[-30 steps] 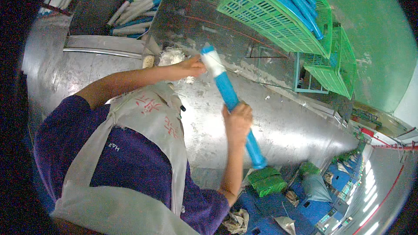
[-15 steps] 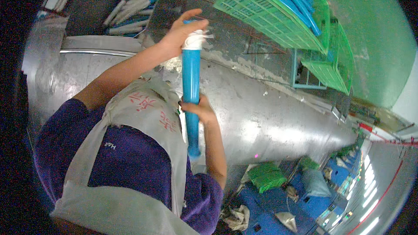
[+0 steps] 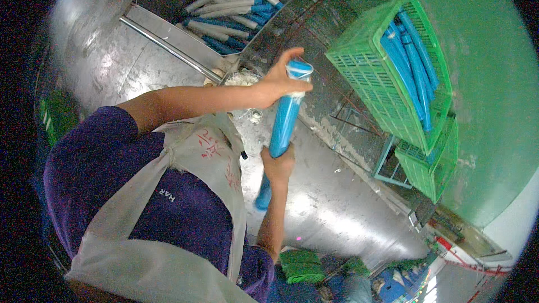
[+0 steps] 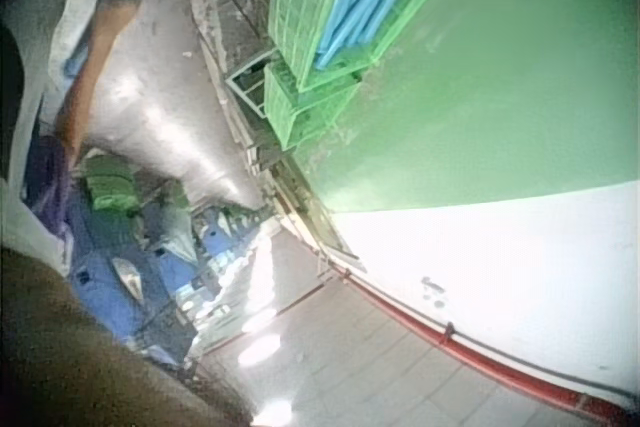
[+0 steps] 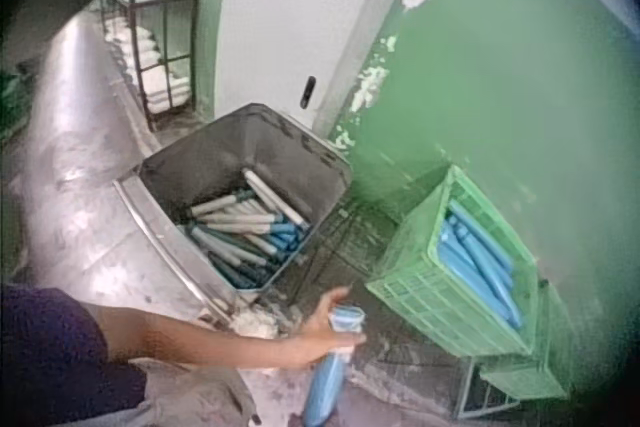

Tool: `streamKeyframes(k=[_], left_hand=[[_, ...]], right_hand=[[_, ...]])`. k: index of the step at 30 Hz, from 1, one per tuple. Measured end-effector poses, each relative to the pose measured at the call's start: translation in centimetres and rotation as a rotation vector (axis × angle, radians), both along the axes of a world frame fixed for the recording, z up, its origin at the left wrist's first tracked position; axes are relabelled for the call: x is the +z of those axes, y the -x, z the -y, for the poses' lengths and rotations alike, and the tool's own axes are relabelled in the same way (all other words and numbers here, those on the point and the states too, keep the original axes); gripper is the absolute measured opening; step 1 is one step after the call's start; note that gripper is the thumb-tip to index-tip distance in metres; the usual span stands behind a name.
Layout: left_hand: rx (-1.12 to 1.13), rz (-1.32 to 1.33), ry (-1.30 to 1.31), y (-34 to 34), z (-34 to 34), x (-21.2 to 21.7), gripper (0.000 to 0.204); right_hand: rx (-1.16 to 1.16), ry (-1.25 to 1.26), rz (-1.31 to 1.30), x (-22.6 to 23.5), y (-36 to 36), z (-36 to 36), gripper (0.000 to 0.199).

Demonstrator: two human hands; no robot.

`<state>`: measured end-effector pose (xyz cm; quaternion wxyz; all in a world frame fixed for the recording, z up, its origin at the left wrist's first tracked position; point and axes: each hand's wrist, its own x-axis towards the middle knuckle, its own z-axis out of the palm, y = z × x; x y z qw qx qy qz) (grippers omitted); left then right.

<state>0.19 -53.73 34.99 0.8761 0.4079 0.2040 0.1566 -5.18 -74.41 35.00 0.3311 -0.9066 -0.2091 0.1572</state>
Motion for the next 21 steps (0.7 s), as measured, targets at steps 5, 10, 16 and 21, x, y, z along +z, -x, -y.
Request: streamKeyframes(k=[5, 10, 16, 21], left_hand=[[-0.099, -0.056, 0.37, 0.1, -0.9, -0.2, 0.087], [0.012, 0.029, 0.137, -0.2, -2.0, 0.7, 0.08], [-0.128, -0.067, 0.329, -0.2, -2.5, 1.7, 0.081], [-0.043, 0.083, 0.273, -0.6, -2.9, 1.6, 0.085]], right_hand=[[0.013, -0.692, -1.403, -0.1, -0.1, -0.9, 0.049], [-0.027, -0.07, -0.226, 0.0, -1.3, -1.8, 0.043], [-0.049, -0.854, -1.462, 0.2, -1.2, -2.2, 0.041], [-0.009, -0.114, -0.511, 0.3, -1.3, -2.5, 0.032]])
